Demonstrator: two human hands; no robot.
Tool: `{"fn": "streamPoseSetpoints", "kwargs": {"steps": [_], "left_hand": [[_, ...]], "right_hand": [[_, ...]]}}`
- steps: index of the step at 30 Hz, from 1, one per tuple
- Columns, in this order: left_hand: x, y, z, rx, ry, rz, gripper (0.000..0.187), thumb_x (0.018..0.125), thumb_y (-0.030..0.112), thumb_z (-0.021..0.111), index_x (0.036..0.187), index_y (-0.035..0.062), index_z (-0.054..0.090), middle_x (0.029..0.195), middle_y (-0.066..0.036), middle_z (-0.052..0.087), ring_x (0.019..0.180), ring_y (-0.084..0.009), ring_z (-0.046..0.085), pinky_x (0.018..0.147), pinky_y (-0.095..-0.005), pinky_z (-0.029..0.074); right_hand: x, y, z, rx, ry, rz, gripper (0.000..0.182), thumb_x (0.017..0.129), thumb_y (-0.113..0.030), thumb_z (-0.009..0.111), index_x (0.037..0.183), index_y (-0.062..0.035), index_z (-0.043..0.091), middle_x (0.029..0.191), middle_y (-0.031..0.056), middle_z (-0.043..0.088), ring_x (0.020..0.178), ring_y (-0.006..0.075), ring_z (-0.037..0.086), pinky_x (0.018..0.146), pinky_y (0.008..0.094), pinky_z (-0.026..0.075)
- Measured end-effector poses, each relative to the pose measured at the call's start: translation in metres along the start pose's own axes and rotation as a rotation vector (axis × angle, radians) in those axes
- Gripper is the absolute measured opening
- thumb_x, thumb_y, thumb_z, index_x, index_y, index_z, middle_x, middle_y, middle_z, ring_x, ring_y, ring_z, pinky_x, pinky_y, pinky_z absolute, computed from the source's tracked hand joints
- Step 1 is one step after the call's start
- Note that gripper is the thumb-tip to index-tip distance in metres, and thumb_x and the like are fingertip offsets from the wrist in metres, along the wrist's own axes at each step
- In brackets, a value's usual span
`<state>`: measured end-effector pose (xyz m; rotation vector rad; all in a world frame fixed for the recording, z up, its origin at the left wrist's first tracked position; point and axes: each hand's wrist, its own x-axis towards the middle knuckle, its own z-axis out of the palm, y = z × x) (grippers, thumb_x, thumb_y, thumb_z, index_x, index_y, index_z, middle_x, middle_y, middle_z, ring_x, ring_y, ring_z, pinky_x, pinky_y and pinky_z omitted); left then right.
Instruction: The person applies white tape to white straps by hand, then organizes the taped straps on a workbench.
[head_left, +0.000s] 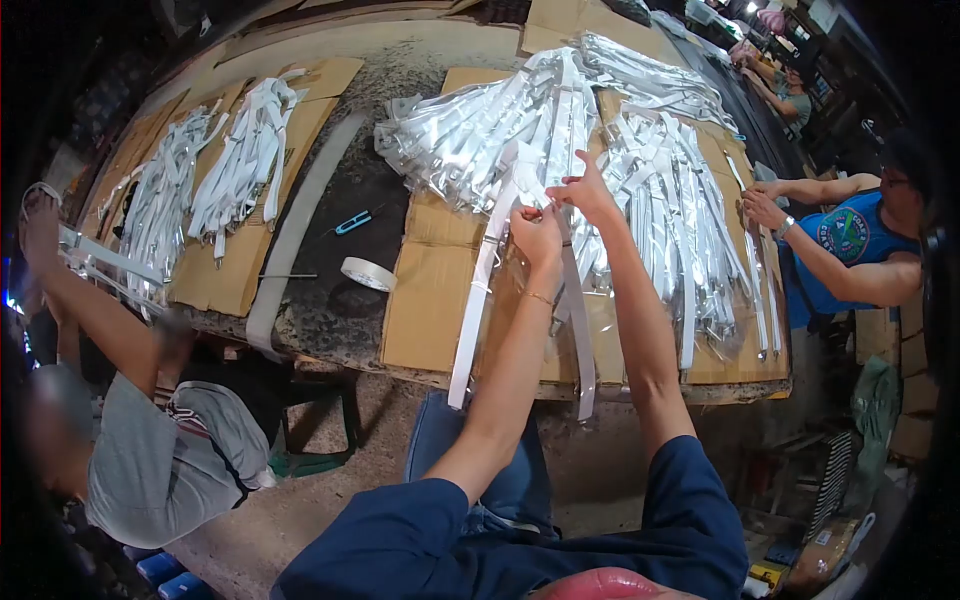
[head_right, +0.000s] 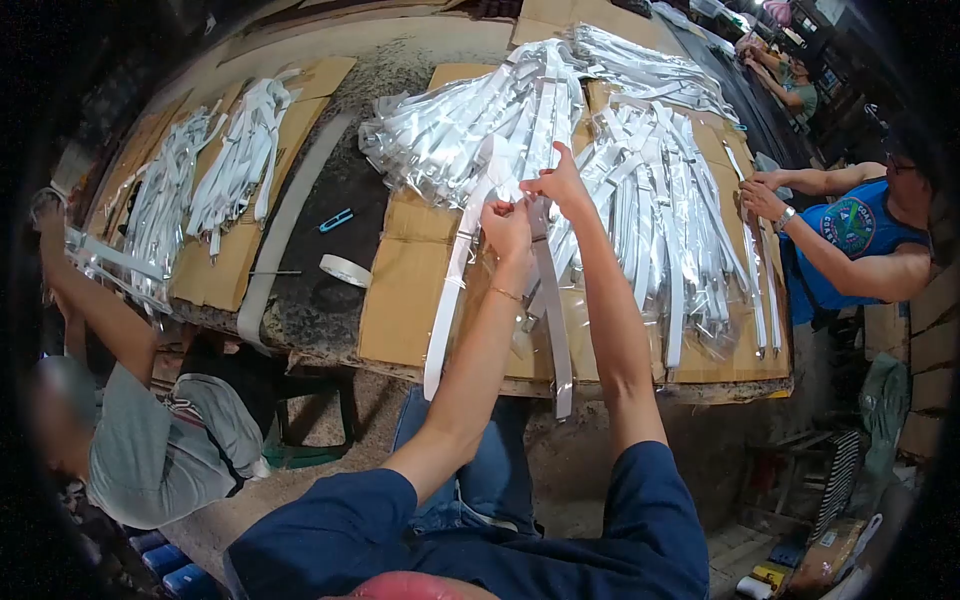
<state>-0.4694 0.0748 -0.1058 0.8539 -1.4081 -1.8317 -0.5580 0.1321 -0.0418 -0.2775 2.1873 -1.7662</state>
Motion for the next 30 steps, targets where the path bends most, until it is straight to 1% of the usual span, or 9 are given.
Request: {"fn": "streamPoseSetpoints", "kwargs": {"steps": [3, 6, 10, 13, 15, 19, 24, 26, 30], "left_hand": [[-0.02, 0.027, -0.01, 0.061, 0.06, 0.016, 0.024, 0.085, 0.015, 0.071, 0.091, -0.0008, 0.054, 0.086, -0.011, 0.064, 0.078, -0.019, 0.064, 0.067, -0.0314, 0.049], [-0.036, 0.073, -0.034, 0.289, -0.137, 0.104, 0.031, 0.086, 0.025, 0.07, 0.093, -0.0039, 0.059, 0.085, -0.016, 0.066, 0.081, -0.0265, 0.067, 0.07, -0.0368, 0.05], [0.017, 0.099, -0.073, 0.627, -0.106, 0.492, 0.033, 0.084, 0.029, 0.067, 0.09, -0.003, 0.062, 0.092, -0.023, 0.068, 0.089, -0.0405, 0.064, 0.08, -0.0471, 0.048], [0.1, 0.074, -0.061, 0.804, -0.216, 0.419, 0.032, 0.08, 0.027, 0.07, 0.081, -0.0045, 0.065, 0.081, -0.019, 0.068, 0.078, -0.0352, 0.067, 0.073, -0.0424, 0.051], [0.132, 0.075, -0.053, 0.758, -0.805, -0.071, 0.038, 0.079, 0.024, 0.076, 0.099, -0.0086, 0.068, 0.072, -0.01, 0.068, 0.062, -0.0207, 0.063, 0.06, -0.0343, 0.051], [0.144, 0.071, -0.051, 0.681, -0.872, 0.125, 0.032, 0.08, 0.021, 0.077, 0.095, -0.0069, 0.071, 0.074, -0.006, 0.067, 0.062, -0.0121, 0.06, 0.056, -0.0282, 0.048], [0.133, 0.09, -0.058, 0.426, -0.801, 0.084, 0.03, 0.078, 0.018, 0.08, 0.094, -0.006, 0.072, 0.079, -0.004, 0.068, 0.064, -0.0099, 0.058, 0.057, -0.0264, 0.047], [0.126, 0.109, -0.061, 0.427, -0.847, 0.055, 0.043, 0.072, 0.02, 0.083, 0.1, -0.0099, 0.069, 0.083, -0.01, 0.07, 0.066, -0.0126, 0.062, 0.061, -0.0285, 0.05], [0.1, 0.163, -0.079, 0.462, -0.917, 0.114, 0.035, 0.075, 0.017, 0.081, 0.096, -0.0096, 0.07, 0.079, -0.008, 0.069, 0.066, -0.011, 0.06, 0.06, -0.0271, 0.048]], "right_hand": [[-0.007, -0.008, 0.007, 0.107, 0.022, 0.023, 0.114, 0.058, 0.008, 0.086, 0.15, -0.0093, 0.02, 0.108, 0.0158, 0.047, 0.076, 0.0236, 0.062, 0.067, 0.0354, 0.057], [-0.007, -0.004, 0.004, 0.151, -0.003, 0.035, 0.115, 0.058, 0.009, 0.085, 0.15, -0.0113, 0.019, 0.107, 0.0141, 0.046, 0.078, 0.0234, 0.062, 0.066, 0.0358, 0.058], [-0.011, -0.001, 0.001, 0.242, -0.016, 0.025, 0.111, 0.062, 0.012, 0.081, 0.15, -0.0102, 0.016, 0.11, 0.0159, 0.044, 0.08, 0.0259, 0.065, 0.064, 0.0353, 0.059], [-0.009, -0.002, 0.004, 0.18, 0.004, -0.013, 0.109, 0.063, 0.011, 0.08, 0.15, -0.0098, 0.017, 0.116, 0.0194, 0.044, 0.079, 0.0267, 0.066, 0.064, 0.0337, 0.058], [-0.007, -0.004, 0.01, 0.023, 0.042, -0.039, 0.11, 0.062, 0.007, 0.084, 0.15, -0.0097, 0.019, 0.116, 0.0203, 0.047, 0.08, 0.0257, 0.066, 0.063, 0.0318, 0.057], [0.004, -0.002, 0.011, -0.008, 0.061, -0.072, 0.113, 0.058, 0.0, 0.089, 0.149, -0.0091, 0.022, 0.114, 0.0221, 0.053, 0.088, 0.0268, 0.065, 0.067, 0.0334, 0.057], [-0.004, -0.028, 0.011, -0.145, 0.084, -0.273, 0.119, 0.05, -0.013, 0.094, 0.148, -0.009, 0.027, 0.112, 0.0249, 0.062, 0.103, 0.0298, 0.062, 0.078, 0.0366, 0.055], [-0.014, -0.048, 0.011, -0.217, 0.112, -0.349, 0.116, 0.052, -0.012, 0.093, 0.148, -0.0099, 0.028, 0.114, 0.0242, 0.061, 0.096, 0.0286, 0.065, 0.077, 0.0356, 0.054], [-0.061, -0.11, 0.009, -0.261, 0.023, -0.408, 0.109, 0.06, -0.002, 0.089, 0.149, -0.0092, 0.027, 0.121, 0.0235, 0.057, 0.086, 0.0224, 0.068, 0.077, 0.0324, 0.055]]}}
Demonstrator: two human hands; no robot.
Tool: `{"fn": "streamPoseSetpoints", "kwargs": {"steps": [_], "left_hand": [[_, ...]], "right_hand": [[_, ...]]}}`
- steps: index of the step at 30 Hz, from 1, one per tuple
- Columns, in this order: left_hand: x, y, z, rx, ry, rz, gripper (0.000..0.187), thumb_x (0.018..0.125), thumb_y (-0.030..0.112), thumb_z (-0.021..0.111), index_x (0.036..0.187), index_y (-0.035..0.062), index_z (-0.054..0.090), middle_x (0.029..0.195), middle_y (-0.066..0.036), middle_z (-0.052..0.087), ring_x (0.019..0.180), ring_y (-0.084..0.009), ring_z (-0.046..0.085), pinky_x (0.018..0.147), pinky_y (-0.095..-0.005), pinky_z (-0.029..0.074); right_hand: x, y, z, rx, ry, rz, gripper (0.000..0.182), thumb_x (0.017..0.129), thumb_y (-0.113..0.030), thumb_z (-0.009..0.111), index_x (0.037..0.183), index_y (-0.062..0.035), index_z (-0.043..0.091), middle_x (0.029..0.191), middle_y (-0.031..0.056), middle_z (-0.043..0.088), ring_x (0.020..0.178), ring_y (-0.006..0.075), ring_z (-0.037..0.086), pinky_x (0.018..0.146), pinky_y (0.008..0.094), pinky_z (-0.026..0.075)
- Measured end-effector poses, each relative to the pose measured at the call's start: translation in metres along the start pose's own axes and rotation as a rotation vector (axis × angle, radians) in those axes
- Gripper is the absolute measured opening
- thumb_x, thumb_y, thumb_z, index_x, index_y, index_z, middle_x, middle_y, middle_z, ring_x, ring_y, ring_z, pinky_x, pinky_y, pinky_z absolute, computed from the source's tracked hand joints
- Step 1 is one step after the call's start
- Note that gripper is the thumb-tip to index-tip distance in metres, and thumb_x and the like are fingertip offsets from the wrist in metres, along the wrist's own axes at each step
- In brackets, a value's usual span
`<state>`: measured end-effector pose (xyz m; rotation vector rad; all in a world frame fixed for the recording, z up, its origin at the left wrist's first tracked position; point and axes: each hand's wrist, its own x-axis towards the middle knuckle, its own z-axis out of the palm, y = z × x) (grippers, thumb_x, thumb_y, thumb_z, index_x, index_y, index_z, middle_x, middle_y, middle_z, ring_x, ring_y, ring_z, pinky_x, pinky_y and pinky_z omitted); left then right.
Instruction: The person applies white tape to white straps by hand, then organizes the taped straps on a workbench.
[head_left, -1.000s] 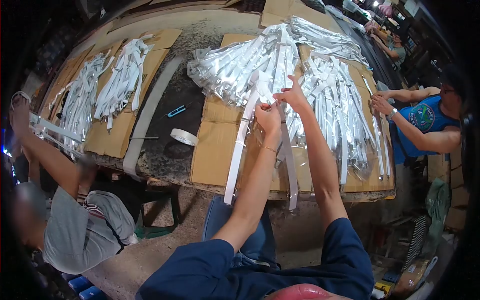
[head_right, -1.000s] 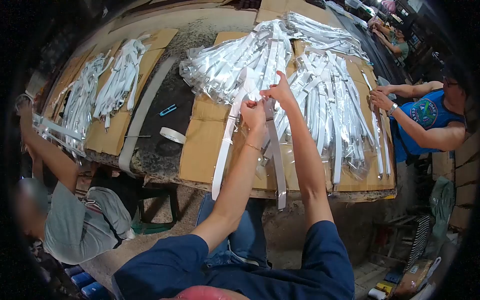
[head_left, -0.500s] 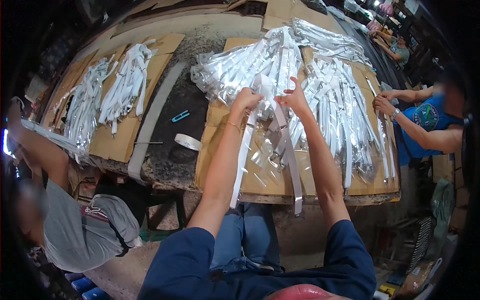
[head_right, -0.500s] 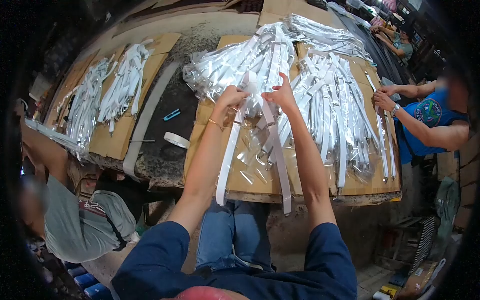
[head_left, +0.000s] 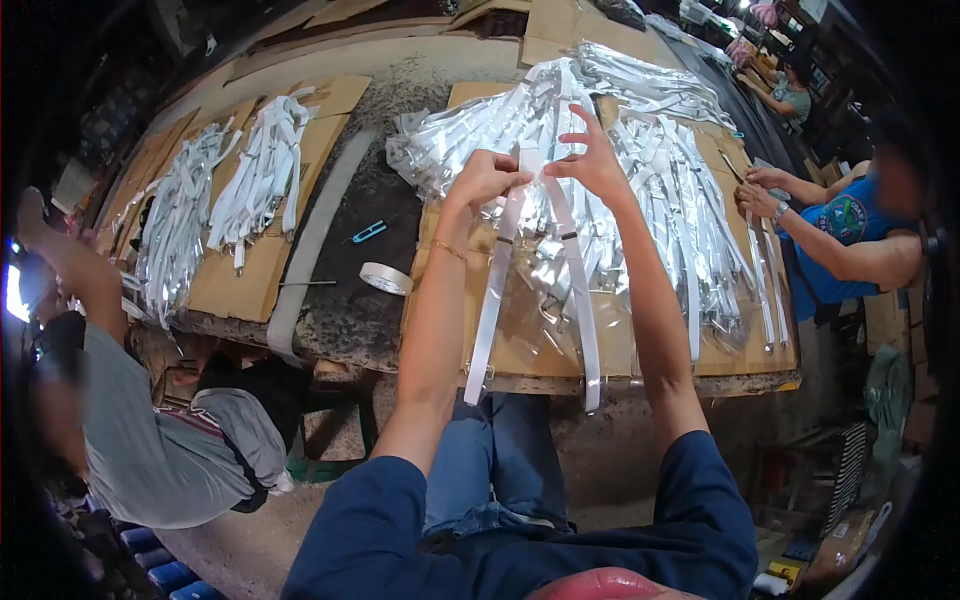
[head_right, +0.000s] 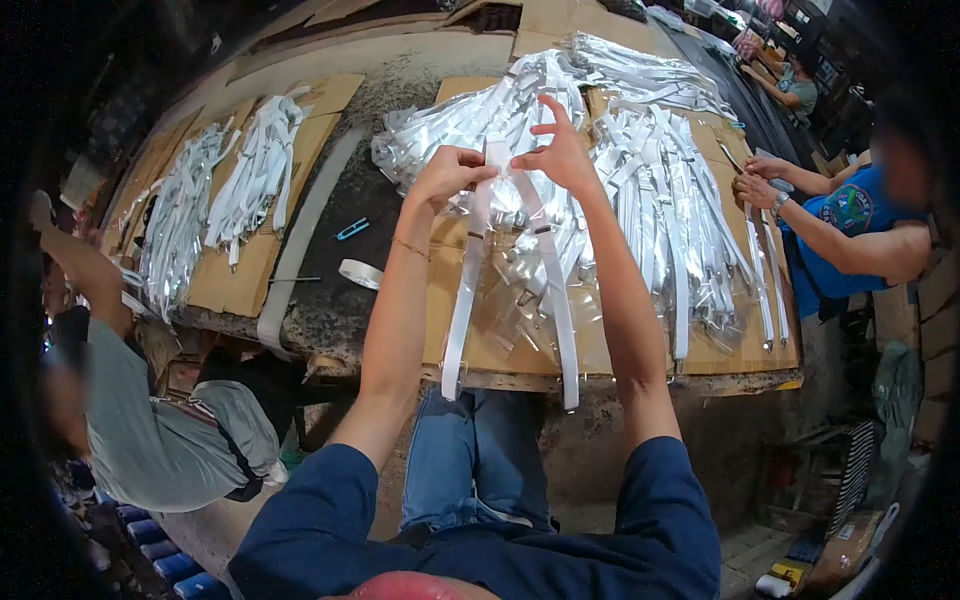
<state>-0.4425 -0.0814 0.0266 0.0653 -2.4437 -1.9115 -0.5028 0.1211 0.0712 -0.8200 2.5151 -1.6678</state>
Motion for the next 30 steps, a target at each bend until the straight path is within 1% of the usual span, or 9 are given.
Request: {"fn": "streamPoseSetpoints", "kwargs": {"steps": [2, 6, 12, 14, 17, 22, 25, 28, 30], "left_hand": [[-0.018, 0.02, -0.003, -0.071, -0.001, 0.081, 0.027, 0.081, 0.015, 0.078, 0.097, -0.0053, 0.071, 0.081, -0.005, 0.069, 0.069, -0.0096, 0.059, 0.062, -0.0249, 0.049], [-0.064, 0.074, -0.002, 0.038, 0.0, 0.162, 0.028, 0.08, 0.013, 0.078, 0.1, -0.0056, 0.071, 0.083, -0.006, 0.07, 0.072, -0.0106, 0.062, 0.066, -0.0233, 0.047], [-0.135, 0.14, 0.013, -0.154, 0.119, 0.363, 0.03, 0.076, 0.012, 0.079, 0.099, -0.0051, 0.07, 0.077, -0.01, 0.07, 0.066, -0.0105, 0.061, 0.059, -0.0251, 0.047], [-0.157, 0.162, 0.015, -0.158, 0.172, 0.392, 0.032, 0.074, 0.011, 0.081, 0.1, -0.0046, 0.069, 0.076, -0.01, 0.07, 0.066, -0.01, 0.062, 0.059, -0.0234, 0.046], [-0.185, 0.188, 0.018, -0.072, 0.219, 0.382, 0.036, 0.074, 0.009, 0.082, 0.104, -0.0036, 0.066, 0.084, -0.009, 0.071, 0.076, -0.0101, 0.063, 0.065, -0.022, 0.048], [-0.224, 0.212, 0.019, -0.231, 0.013, 0.311, 0.039, 0.079, 0.011, 0.08, 0.11, -0.0031, 0.063, 0.098, -0.01, 0.07, 0.082, -0.0119, 0.065, 0.072, -0.0245, 0.053], [-0.252, 0.21, 0.026, -0.268, -0.039, 0.433, 0.035, 0.082, 0.01, 0.075, 0.111, -0.0049, 0.062, 0.102, -0.014, 0.068, 0.091, -0.0164, 0.065, 0.084, -0.0278, 0.054], [-0.262, 0.195, 0.032, -0.232, -0.019, 0.433, 0.039, 0.084, 0.013, 0.074, 0.116, -0.0046, 0.061, 0.11, -0.015, 0.066, 0.095, -0.0181, 0.064, 0.085, -0.0277, 0.051], [-0.266, 0.189, 0.028, 0.04, -0.113, 0.287, 0.037, 0.084, 0.015, 0.075, 0.113, -0.0038, 0.064, 0.104, -0.011, 0.068, 0.094, -0.0163, 0.064, 0.082, -0.0256, 0.05]], "right_hand": [[-0.008, -0.025, -0.01, 0.1, -0.086, -0.004, 0.106, 0.063, -0.002, 0.088, 0.149, -0.0094, 0.027, 0.122, 0.0244, 0.058, 0.088, 0.0204, 0.068, 0.079, 0.032, 0.055], [-0.034, -0.07, -0.026, 0.28, -0.184, -0.018, 0.101, 0.067, 0.002, 0.084, 0.149, -0.0111, 0.027, 0.119, 0.0243, 0.06, 0.091, 0.0202, 0.068, 0.083, 0.0318, 0.053], [-0.093, -0.13, -0.047, 0.47, -0.077, -0.082, 0.104, 0.067, 0.005, 0.083, 0.151, -0.0105, 0.023, 0.116, 0.0183, 0.054, 0.086, 0.0182, 0.066, 0.078, 0.0298, 0.053], [-0.116, -0.149, -0.052, 0.553, -0.039, -0.13, 0.1, 0.072, 0.006, 0.08, 0.152, -0.0164, 0.024, 0.117, 0.016, 0.049, 0.085, 0.0173, 0.064, 0.074, 0.0278, 0.054], [-0.143, -0.171, -0.061, 0.526, -0.02, -0.195, 0.102, 0.07, 0.008, 0.08, 0.152, -0.0169, 0.023, 0.116, 0.015, 0.048, 0.085, 0.0157, 0.064, 0.071, 0.0277, 0.054], [-0.178, -0.194, -0.076, 0.5, -0.003, -0.268, 0.104, 0.069, 0.008, 0.08, 0.152, -0.0174, 0.023, 0.115, 0.0138, 0.048, 0.082, 0.0142, 0.064, 0.073, 0.027, 0.054], [-0.197, -0.202, -0.08, 0.535, 0.024, -0.289, 0.103, 0.068, 0.01, 0.08, 0.151, -0.0175, 0.026, 0.112, 0.0117, 0.049, 0.081, 0.0132, 0.064, 0.074, 0.0273, 0.054], [-0.209, -0.206, -0.081, 0.523, 0.023, -0.32, 0.104, 0.067, 0.008, 0.081, 0.152, -0.0152, 0.025, 0.112, 0.0133, 0.048, 0.08, 0.0127, 0.066, 0.074, 0.027, 0.055], [-0.217, -0.214, -0.083, 0.367, 0.057, -0.387, 0.103, 0.068, 0.006, 0.081, 0.151, -0.0161, 0.025, 0.111, 0.0118, 0.05, 0.079, 0.012, 0.065, 0.073, 0.0267, 0.054]]}}
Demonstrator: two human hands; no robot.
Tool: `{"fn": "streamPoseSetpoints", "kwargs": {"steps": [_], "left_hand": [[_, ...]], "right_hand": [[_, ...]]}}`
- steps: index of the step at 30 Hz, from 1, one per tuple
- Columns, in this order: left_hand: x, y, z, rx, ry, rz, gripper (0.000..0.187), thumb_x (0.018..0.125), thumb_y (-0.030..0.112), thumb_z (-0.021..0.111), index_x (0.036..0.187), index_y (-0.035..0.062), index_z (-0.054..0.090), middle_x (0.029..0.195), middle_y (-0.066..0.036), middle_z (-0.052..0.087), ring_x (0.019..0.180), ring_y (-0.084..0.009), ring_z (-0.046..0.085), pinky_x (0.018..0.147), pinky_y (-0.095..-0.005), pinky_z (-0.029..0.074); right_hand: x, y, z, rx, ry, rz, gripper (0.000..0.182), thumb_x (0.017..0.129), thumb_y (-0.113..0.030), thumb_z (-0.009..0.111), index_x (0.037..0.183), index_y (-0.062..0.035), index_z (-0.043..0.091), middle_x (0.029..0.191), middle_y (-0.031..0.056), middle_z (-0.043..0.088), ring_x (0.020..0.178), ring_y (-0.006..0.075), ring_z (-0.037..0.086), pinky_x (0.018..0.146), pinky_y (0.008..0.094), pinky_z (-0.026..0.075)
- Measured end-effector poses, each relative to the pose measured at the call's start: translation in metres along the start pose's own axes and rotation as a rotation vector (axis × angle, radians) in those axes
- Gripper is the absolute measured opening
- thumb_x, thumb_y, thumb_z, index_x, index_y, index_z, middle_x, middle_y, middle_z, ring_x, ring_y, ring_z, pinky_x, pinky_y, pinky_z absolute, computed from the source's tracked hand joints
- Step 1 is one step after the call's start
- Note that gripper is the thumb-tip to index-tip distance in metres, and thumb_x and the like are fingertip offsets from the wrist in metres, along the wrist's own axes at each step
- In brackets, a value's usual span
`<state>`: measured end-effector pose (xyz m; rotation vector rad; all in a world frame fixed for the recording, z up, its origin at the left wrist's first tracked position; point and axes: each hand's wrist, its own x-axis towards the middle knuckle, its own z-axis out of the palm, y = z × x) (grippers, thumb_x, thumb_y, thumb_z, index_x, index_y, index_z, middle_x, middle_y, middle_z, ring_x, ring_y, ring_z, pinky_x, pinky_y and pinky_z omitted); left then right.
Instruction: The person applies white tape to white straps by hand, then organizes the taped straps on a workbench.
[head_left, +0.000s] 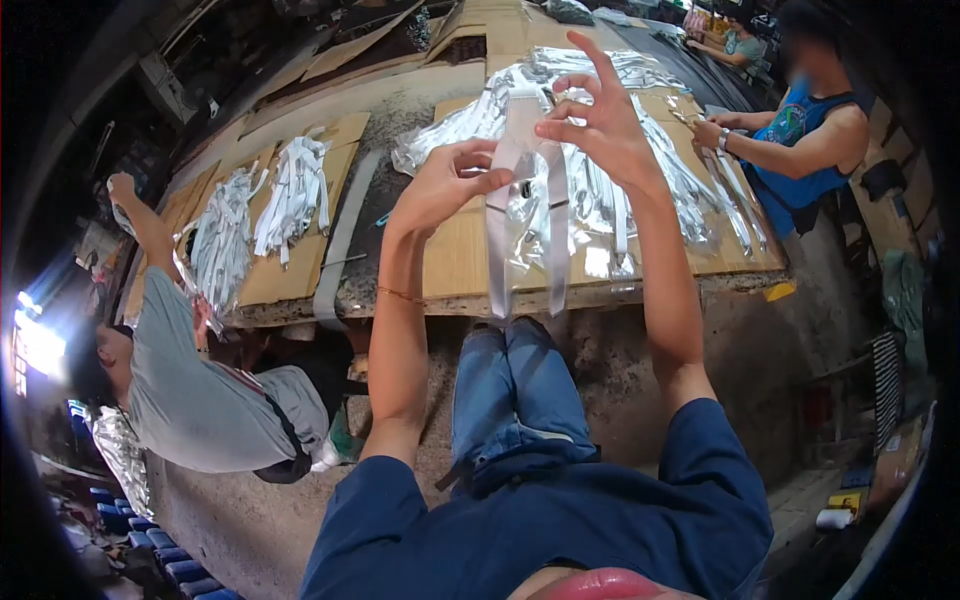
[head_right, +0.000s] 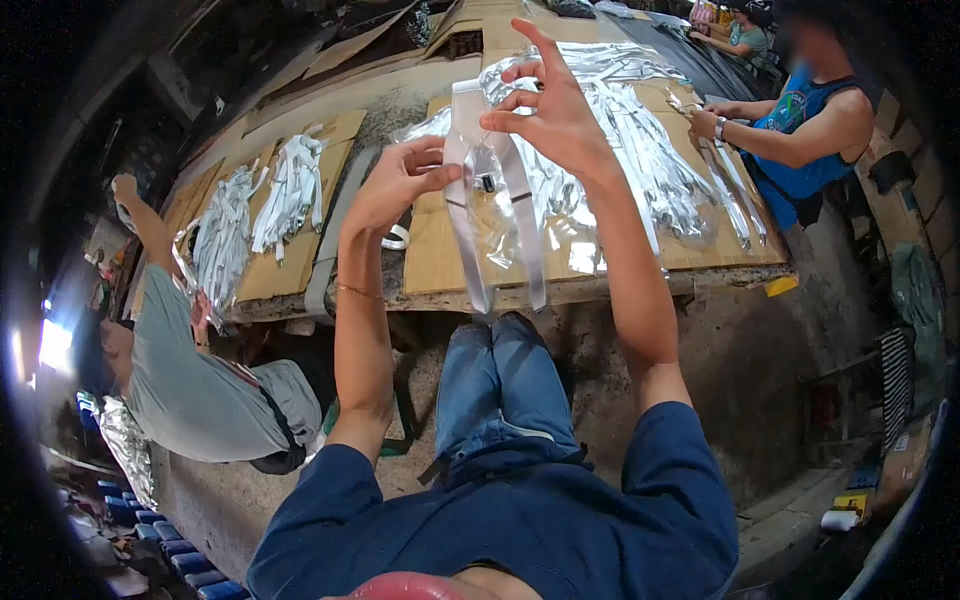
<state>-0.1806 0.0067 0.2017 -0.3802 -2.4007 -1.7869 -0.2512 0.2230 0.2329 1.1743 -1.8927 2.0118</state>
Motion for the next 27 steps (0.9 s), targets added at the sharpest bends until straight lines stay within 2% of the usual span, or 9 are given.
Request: {"fn": "streamPoseSetpoints", "kwargs": {"steps": [1, 2, 4, 5, 6, 8, 19, 22, 27], "left_hand": [[-0.001, -0.001, -0.003, -0.052, -0.109, -0.003, 0.03, 0.084, 0.018, 0.075, 0.104, -0.0036, 0.068, 0.093, -0.006, 0.069, 0.084, -0.0119, 0.063, 0.075, -0.0231, 0.048], [-0.003, -0.002, -0.003, -0.057, -0.11, -0.005, 0.03, 0.084, 0.018, 0.075, 0.104, -0.0036, 0.068, 0.093, -0.006, 0.069, 0.084, -0.0119, 0.063, 0.075, -0.0231, 0.048], [-0.01, 0.008, 0.0, -0.013, -0.038, 0.024, 0.024, 0.085, 0.019, 0.074, 0.091, -0.0033, 0.072, 0.077, -0.002, 0.067, 0.07, -0.008, 0.058, 0.065, -0.0226, 0.046], [-0.012, 0.014, 0.004, 0.055, 0.047, 0.003, 0.024, 0.087, 0.021, 0.071, 0.084, -0.0023, 0.073, 0.069, 0.0, 0.064, 0.061, -0.0063, 0.053, 0.057, -0.0233, 0.043], [-0.015, 0.02, 0.003, 0.051, 0.046, -0.005, 0.024, 0.087, 0.021, 0.071, 0.084, -0.0023, 0.073, 0.069, 0.0, 0.064, 0.061, -0.0063, 0.053, 0.057, -0.0233, 0.043], [-0.021, 0.03, 0.002, 0.173, 0.057, 0.056, 0.026, 0.09, 0.023, 0.067, 0.084, -0.0019, 0.073, 0.066, 0.001, 0.061, 0.06, -0.0054, 0.05, 0.054, -0.0234, 0.04], [-0.034, 0.041, 0.003, 0.071, 0.095, 0.175, 0.023, 0.089, 0.018, 0.069, 0.098, -0.0035, 0.072, 0.082, -0.003, 0.069, 0.073, -0.0069, 0.058, 0.067, -0.0232, 0.047], [-0.037, 0.043, 0.001, 0.068, 0.067, 0.168, 0.025, 0.09, 0.022, 0.071, 0.097, -0.0016, 0.071, 0.085, -0.002, 0.068, 0.079, -0.0071, 0.059, 0.074, -0.0227, 0.047], [-0.038, 0.039, 0.004, -0.007, 0.106, 0.206, 0.023, 0.088, 0.017, 0.071, 0.098, -0.0037, 0.071, 0.085, -0.004, 0.069, 0.078, -0.0077, 0.06, 0.072, -0.0229, 0.047]], "right_hand": [[-0.003, -0.008, 0.002, -0.05, -0.012, 0.003, 0.104, 0.068, 0.004, 0.082, 0.152, -0.018, 0.024, 0.111, 0.0104, 0.05, 0.079, 0.0123, 0.065, 0.073, 0.0272, 0.054], [-0.006, -0.014, 0.004, -0.053, -0.012, 0.007, 0.104, 0.068, 0.004, 0.082, 0.152, -0.018, 0.024, 0.111, 0.0104, 0.05, 0.079, 0.0123, 0.065, 0.073, 0.0272, 0.054], [-0.011, -0.024, 0.01, -0.251, 0.048, -0.023, 0.1, 0.07, 0.007, 0.081, 0.151, -0.0192, 0.028, 0.106, 0.0065, 0.051, 0.08, 0.0106, 0.064, 0.074, 0.0266, 0.054], [-0.015, -0.03, 0.014, -0.228, 0.056, -0.055, 0.089, 0.075, 0.005, 0.078, 0.149, -0.0151, 0.032, 0.104, 0.0071, 0.056, 0.082, 0.0108, 0.064, 0.075, 0.0261, 0.054], [-0.017, -0.037, 0.015, -0.226, 0.055, -0.046, 0.089, 0.075, 0.005, 0.078, 0.149, -0.0151, 0.032, 0.104, 0.0071, 0.056, 0.082, 0.0108, 0.064, 0.075, 0.0261, 0.054], [-0.018, -0.055, 0.016, -0.316, 0.037, 0.014, 0.104, 0.071, 0.011, 0.077, 0.153, -0.0145, 0.019, 0.109, 0.0128, 0.048, 0.08, 0.0172, 0.065, 0.071, 0.029, 0.056], [-0.027, -0.068, 0.023, -0.235, -0.042, -0.019, 0.107, 0.069, 0.012, 0.078, 0.153, -0.0121, 0.017, 0.103, 0.0112, 0.049, 0.073, 0.0131, 0.062, 0.069, 0.026, 0.054], [-0.027, -0.068, 0.026, -0.2, -0.047, 0.002, 0.107, 0.069, 0.012, 0.079, 0.153, -0.0123, 0.016, 0.103, 0.0103, 0.05, 0.074, 0.0129, 0.062, 0.068, 0.0255, 0.054], [-0.027, -0.065, 0.033, -0.203, -0.038, 0.003, 0.107, 0.069, 0.012, 0.078, 0.153, -0.0128, 0.017, 0.103, 0.0098, 0.05, 0.074, 0.013, 0.062, 0.069, 0.0254, 0.054]]}}
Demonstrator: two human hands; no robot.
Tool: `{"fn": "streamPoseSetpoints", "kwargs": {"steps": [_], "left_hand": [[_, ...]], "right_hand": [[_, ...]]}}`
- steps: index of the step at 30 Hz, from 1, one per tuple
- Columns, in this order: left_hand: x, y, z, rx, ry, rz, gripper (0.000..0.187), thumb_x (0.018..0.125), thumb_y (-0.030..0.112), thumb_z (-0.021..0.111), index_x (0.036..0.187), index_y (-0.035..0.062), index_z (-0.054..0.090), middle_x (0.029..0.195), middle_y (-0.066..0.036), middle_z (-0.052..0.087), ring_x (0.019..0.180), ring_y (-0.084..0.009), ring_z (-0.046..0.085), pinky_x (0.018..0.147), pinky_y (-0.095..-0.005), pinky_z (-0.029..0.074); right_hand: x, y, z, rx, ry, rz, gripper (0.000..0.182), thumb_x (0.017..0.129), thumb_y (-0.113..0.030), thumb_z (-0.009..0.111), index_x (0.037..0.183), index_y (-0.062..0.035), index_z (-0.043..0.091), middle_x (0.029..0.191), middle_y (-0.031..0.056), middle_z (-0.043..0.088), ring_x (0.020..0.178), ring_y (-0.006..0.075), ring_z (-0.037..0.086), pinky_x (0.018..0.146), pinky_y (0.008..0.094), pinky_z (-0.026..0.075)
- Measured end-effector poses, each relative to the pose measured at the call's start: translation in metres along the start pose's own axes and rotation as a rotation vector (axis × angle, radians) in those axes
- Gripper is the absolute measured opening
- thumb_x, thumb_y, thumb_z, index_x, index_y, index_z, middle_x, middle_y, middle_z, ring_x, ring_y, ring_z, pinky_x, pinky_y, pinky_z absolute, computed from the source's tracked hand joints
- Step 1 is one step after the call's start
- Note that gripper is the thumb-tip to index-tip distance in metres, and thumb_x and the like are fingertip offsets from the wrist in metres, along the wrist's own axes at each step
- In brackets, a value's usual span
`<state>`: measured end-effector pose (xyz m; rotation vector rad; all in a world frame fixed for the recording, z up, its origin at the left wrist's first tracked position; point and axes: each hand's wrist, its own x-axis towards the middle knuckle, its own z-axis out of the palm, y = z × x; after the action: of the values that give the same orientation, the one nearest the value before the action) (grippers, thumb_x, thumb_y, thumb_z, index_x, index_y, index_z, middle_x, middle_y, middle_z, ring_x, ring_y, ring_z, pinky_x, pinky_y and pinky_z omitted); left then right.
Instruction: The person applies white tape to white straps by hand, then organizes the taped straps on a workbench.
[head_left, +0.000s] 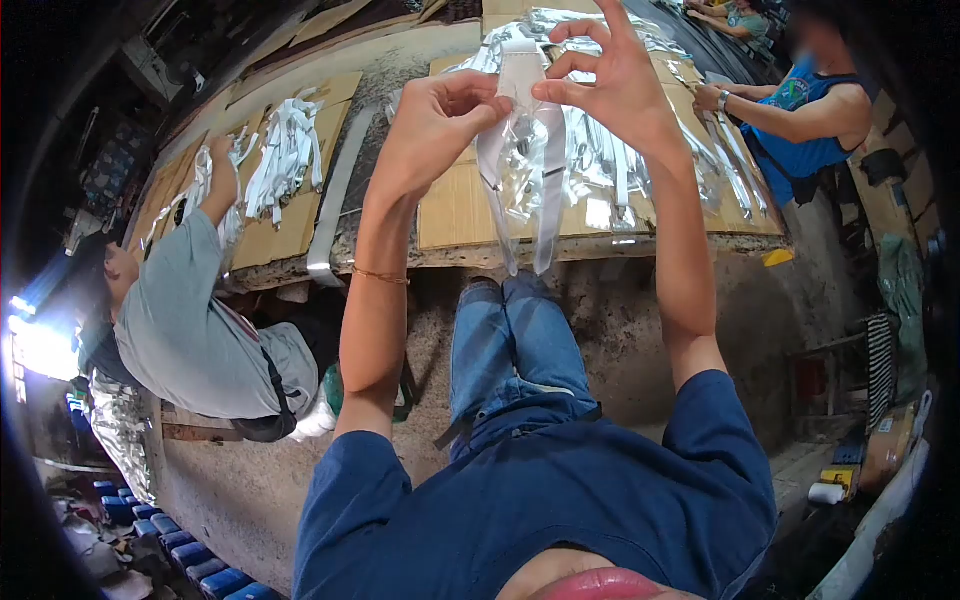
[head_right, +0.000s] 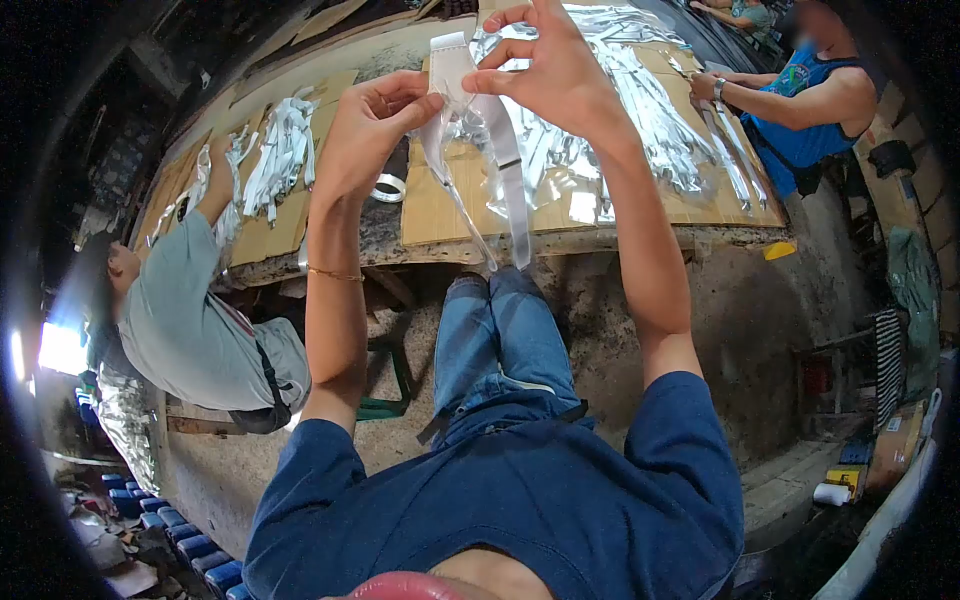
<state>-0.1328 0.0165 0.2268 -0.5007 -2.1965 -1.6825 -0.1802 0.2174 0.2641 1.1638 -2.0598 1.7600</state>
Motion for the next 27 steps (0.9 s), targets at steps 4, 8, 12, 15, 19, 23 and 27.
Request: {"fn": "streamPoseSetpoints", "kwargs": {"steps": [4, 8, 12, 15, 19, 23, 27], "left_hand": [[-0.001, -0.004, -0.003, -0.238, -0.005, -0.077, 0.022, 0.085, 0.012, 0.072, 0.098, -0.0056, 0.071, 0.082, -0.006, 0.07, 0.075, -0.0082, 0.06, 0.068, -0.0227, 0.046], [-0.003, 0.0, 0.002, -0.057, -0.045, -0.045, 0.024, 0.085, 0.013, 0.073, 0.099, -0.0055, 0.071, 0.083, -0.006, 0.07, 0.075, -0.009, 0.061, 0.067, -0.0236, 0.046], [-0.004, -0.004, 0.01, -0.072, 0.11, -0.039, 0.025, 0.086, 0.015, 0.073, 0.101, -0.0047, 0.069, 0.085, -0.005, 0.07, 0.076, -0.0087, 0.061, 0.067, -0.0233, 0.047], [-0.004, -0.006, 0.014, -0.117, 0.205, 0.022, 0.022, 0.087, 0.013, 0.073, 0.1, -0.0037, 0.066, 0.086, -0.003, 0.068, 0.077, -0.008, 0.061, 0.069, -0.0227, 0.048], [-0.006, -0.003, 0.013, -0.047, 0.282, -0.021, 0.022, 0.084, 0.009, 0.075, 0.1, -0.0022, 0.063, 0.087, -0.004, 0.067, 0.078, -0.0085, 0.061, 0.071, -0.0212, 0.048], [-0.012, 0.003, 0.017, -0.129, 0.232, 0.02, 0.029, 0.079, 0.006, 0.079, 0.101, -0.0024, 0.062, 0.088, -0.005, 0.067, 0.079, -0.0088, 0.061, 0.072, -0.021, 0.048], [-0.013, 0.001, 0.031, 0.148, 0.231, 0.11, 0.037, 0.075, 0.008, 0.084, 0.101, -0.0041, 0.061, 0.088, -0.006, 0.067, 0.077, -0.0079, 0.06, 0.07, -0.0221, 0.05]], "right_hand": [[-0.005, -0.002, 0.003, -0.024, 0.032, 0.025, 0.106, 0.069, 0.012, 0.078, 0.153, -0.0133, 0.017, 0.106, 0.0105, 0.05, 0.076, 0.0143, 0.063, 0.069, 0.0255, 0.054], [-0.008, -0.002, 0.01, -0.031, 0.018, 0.032, 0.105, 0.07, 0.012, 0.078, 0.152, -0.0133, 0.018, 0.108, 0.0116, 0.049, 0.078, 0.0152, 0.063, 0.069, 0.0259, 0.054], [-0.01, -0.002, 0.018, -0.002, 0.069, 0.051, 0.102, 0.071, 0.012, 0.076, 0.152, -0.013, 0.02, 0.109, 0.0122, 0.049, 0.08, 0.0148, 0.062, 0.068, 0.0253, 0.054], [-0.01, -0.002, 0.02, 0.001, 0.098, 0.062, 0.1, 0.071, 0.013, 0.076, 0.151, -0.0126, 0.021, 0.108, 0.0119, 0.049, 0.08, 0.014, 0.061, 0.067, 0.0243, 0.054], [-0.007, 0.002, 0.02, 0.019, 0.124, 0.065, 0.098, 0.072, 0.013, 0.075, 0.15, -0.0118, 0.022, 0.107, 0.0119, 0.048, 0.08, 0.0132, 0.061, 0.065, 0.0235, 0.054], [-0.008, 0.005, 0.02, 0.031, 0.173, 0.045, 0.099, 0.072, 0.013, 0.075, 0.15, -0.0116, 0.02, 0.109, 0.0128, 0.046, 0.08, 0.0131, 0.061, 0.065, 0.0241, 0.054], [-0.009, 0.002, 0.023, -0.012, 0.216, 0.05, 0.099, 0.072, 0.013, 0.074, 0.151, -0.0114, 0.019, 0.11, 0.0138, 0.045, 0.08, 0.0139, 0.061, 0.066, 0.0252, 0.055]]}}
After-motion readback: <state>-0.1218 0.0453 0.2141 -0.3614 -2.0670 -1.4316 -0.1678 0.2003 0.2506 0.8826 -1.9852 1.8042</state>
